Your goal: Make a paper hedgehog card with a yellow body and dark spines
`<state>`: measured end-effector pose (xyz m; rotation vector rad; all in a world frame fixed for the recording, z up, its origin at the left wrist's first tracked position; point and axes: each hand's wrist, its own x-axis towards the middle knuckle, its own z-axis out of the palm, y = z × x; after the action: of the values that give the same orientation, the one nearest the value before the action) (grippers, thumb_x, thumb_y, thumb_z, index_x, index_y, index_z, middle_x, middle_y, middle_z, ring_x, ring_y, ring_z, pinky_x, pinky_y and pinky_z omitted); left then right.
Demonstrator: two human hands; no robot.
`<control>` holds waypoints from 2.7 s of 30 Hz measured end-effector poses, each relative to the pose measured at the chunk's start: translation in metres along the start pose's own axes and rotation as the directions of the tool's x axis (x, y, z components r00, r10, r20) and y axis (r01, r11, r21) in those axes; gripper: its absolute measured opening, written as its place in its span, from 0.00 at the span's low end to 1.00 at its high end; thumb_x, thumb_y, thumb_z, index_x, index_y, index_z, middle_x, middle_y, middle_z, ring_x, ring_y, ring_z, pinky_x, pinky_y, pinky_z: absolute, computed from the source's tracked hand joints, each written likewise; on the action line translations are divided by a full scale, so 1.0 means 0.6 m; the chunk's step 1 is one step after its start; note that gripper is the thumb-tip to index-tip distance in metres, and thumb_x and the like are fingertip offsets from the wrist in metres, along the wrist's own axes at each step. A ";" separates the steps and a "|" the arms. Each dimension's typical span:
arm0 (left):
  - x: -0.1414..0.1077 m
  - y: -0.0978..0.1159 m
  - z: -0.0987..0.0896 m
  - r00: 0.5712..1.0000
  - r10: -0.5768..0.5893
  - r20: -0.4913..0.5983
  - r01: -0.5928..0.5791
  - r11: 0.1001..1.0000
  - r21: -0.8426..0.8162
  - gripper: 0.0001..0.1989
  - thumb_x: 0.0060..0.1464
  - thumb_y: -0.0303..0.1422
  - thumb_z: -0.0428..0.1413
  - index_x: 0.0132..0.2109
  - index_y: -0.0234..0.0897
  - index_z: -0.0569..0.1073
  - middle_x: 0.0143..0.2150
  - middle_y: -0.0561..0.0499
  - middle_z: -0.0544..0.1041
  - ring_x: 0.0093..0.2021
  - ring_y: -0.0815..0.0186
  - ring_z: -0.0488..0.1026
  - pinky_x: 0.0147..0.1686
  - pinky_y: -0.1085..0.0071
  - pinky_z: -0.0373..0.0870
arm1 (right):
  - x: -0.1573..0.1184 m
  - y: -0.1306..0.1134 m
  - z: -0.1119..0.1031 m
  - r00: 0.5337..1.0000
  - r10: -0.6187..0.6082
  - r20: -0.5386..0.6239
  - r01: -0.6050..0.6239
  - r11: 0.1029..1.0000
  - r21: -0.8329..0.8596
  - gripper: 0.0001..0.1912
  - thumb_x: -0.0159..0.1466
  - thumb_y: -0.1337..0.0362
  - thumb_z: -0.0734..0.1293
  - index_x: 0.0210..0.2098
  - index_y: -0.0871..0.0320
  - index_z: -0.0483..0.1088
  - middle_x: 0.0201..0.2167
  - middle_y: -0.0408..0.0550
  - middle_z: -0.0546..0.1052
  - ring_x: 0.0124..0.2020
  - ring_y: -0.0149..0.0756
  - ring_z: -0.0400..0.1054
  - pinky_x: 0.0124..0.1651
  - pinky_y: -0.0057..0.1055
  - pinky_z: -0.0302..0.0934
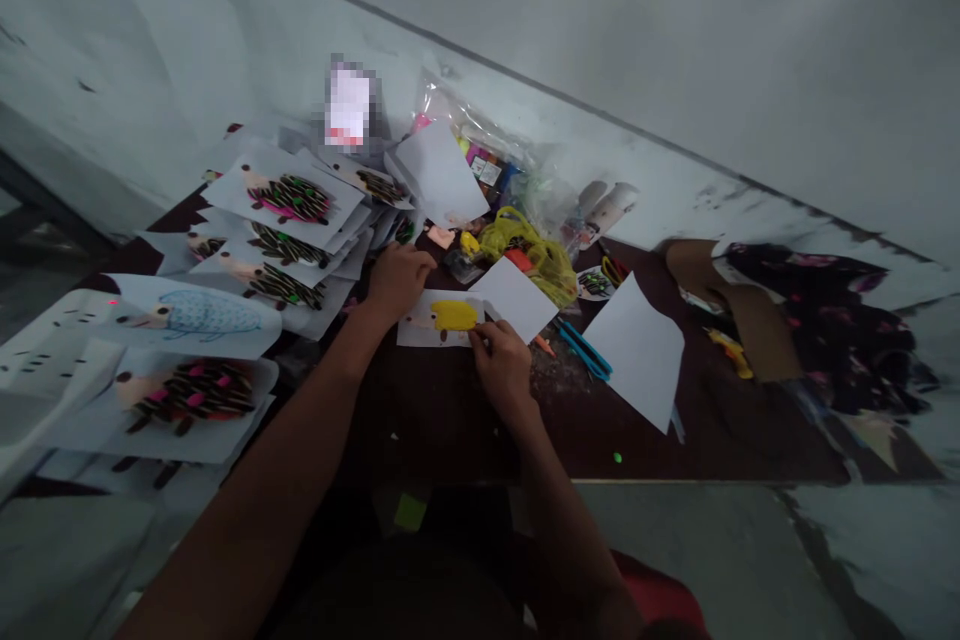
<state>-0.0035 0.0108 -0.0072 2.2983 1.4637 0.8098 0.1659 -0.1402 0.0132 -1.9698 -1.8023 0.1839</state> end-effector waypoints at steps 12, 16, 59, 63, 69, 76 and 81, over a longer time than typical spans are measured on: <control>-0.010 0.009 -0.007 0.992 0.123 0.010 -0.124 0.989 0.083 0.17 0.56 0.27 0.54 0.46 0.43 0.84 0.54 0.45 0.79 0.55 0.48 0.68 0.55 0.47 0.61 | 0.003 -0.003 0.009 0.998 0.045 0.048 -0.042 0.997 -0.059 0.07 0.67 0.66 0.67 0.38 0.55 0.79 0.38 0.48 0.79 0.37 0.36 0.72 0.39 0.29 0.58; -0.008 0.012 -0.009 0.982 0.191 0.007 -0.191 0.980 0.055 0.14 0.56 0.28 0.53 0.39 0.43 0.84 0.48 0.44 0.80 0.53 0.49 0.69 0.53 0.47 0.60 | 0.004 -0.007 0.008 0.997 0.055 0.052 -0.050 0.995 -0.087 0.06 0.67 0.66 0.67 0.38 0.55 0.78 0.38 0.47 0.79 0.38 0.36 0.72 0.39 0.29 0.57; -0.013 0.010 0.007 0.972 0.188 0.140 -0.194 0.981 0.025 0.14 0.53 0.26 0.54 0.37 0.47 0.84 0.43 0.46 0.81 0.52 0.50 0.67 0.59 0.43 0.52 | -0.017 -0.038 -0.016 0.980 0.020 0.197 0.046 0.945 -0.325 0.18 0.72 0.68 0.61 0.54 0.50 0.77 0.45 0.51 0.79 0.43 0.38 0.72 0.42 0.29 0.59; -0.012 0.007 0.010 0.971 0.179 0.158 -0.185 0.983 0.022 0.14 0.54 0.27 0.56 0.37 0.49 0.84 0.44 0.47 0.81 0.53 0.49 0.67 0.60 0.44 0.51 | -0.022 -0.034 -0.010 0.976 -0.022 0.217 0.094 0.941 -0.325 0.18 0.71 0.69 0.61 0.54 0.52 0.78 0.46 0.52 0.78 0.45 0.40 0.70 0.45 0.31 0.60; -0.013 0.008 0.009 0.970 0.183 0.160 -0.190 0.981 0.030 0.14 0.53 0.26 0.55 0.37 0.48 0.84 0.44 0.45 0.81 0.53 0.49 0.67 0.59 0.44 0.51 | -0.034 -0.034 -0.002 0.975 -0.105 0.196 0.172 0.914 -0.369 0.19 0.70 0.69 0.60 0.55 0.56 0.76 0.44 0.55 0.75 0.44 0.41 0.66 0.47 0.34 0.59; -0.014 0.009 0.009 0.970 0.173 0.170 -0.181 0.983 0.036 0.14 0.54 0.26 0.54 0.37 0.47 0.84 0.44 0.45 0.81 0.53 0.49 0.66 0.59 0.43 0.51 | -0.043 -0.033 0.001 0.965 -0.097 0.243 0.187 0.907 -0.378 0.22 0.70 0.71 0.59 0.61 0.58 0.72 0.43 0.56 0.74 0.44 0.43 0.65 0.47 0.35 0.59; -0.014 0.008 0.012 0.975 0.163 0.154 -0.165 0.986 0.003 0.14 0.53 0.25 0.56 0.36 0.48 0.85 0.44 0.46 0.81 0.53 0.48 0.67 0.60 0.42 0.50 | -0.044 -0.035 -0.002 0.960 -0.083 0.267 0.186 0.902 -0.389 0.24 0.69 0.72 0.60 0.62 0.57 0.71 0.45 0.57 0.74 0.45 0.44 0.65 0.47 0.37 0.59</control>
<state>0.0014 0.0013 -0.0127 2.4581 1.2325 0.6483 0.1437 -0.1655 0.0178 -2.1641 -2.2859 -0.0035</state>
